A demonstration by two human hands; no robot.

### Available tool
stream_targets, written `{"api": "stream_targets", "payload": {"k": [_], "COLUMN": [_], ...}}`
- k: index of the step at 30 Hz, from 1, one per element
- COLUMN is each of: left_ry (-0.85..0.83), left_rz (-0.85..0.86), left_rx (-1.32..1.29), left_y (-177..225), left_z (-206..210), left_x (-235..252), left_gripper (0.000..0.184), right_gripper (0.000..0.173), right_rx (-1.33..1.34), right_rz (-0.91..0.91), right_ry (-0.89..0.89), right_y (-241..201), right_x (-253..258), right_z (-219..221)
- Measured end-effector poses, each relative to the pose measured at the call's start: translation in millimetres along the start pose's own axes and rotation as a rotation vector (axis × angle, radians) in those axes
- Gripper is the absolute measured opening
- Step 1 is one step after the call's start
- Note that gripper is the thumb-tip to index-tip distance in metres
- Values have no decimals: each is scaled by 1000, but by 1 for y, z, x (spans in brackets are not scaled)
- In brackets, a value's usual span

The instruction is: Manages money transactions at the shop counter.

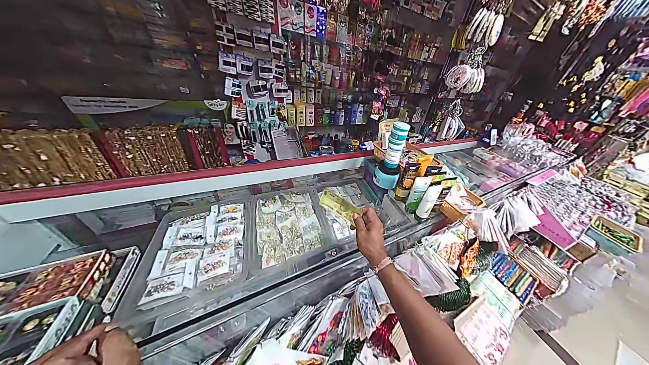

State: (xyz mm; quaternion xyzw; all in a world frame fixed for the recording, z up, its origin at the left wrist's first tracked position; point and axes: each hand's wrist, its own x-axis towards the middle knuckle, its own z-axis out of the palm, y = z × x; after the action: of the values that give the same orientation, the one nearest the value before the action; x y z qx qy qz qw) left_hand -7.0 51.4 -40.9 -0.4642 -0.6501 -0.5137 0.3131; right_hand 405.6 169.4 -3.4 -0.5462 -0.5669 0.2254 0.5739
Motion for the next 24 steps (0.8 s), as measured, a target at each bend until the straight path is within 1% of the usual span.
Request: {"api": "stream_targets", "payload": {"k": [5, 9, 15, 18, 22, 24], "left_ry": [87, -15, 36, 34, 5, 19], "left_rz": [17, -29, 7, 14, 9, -1], "left_rx": [42, 29, 31, 5, -43, -51], "left_y": [-4, 9, -1, -4, -9, -10], "left_z": [5, -5, 1, 2, 2, 2], "left_x": [-3, 3, -1, -3, -7, -7], "left_gripper": [12, 13, 14, 15, 21, 25], "right_gripper": [14, 18, 18, 17, 19, 20], "right_rx": [-37, -64, -71, -75, -83, -85], "right_rz": [6, -5, 5, 6, -1, -8], "right_ry": [-11, -16, -20, -19, -15, -5], "right_y": [-2, -1, 0, 0, -1, 1], "right_x": [0, 2, 2, 2, 0, 0], "right_z": [0, 0, 2, 1, 2, 3]}}
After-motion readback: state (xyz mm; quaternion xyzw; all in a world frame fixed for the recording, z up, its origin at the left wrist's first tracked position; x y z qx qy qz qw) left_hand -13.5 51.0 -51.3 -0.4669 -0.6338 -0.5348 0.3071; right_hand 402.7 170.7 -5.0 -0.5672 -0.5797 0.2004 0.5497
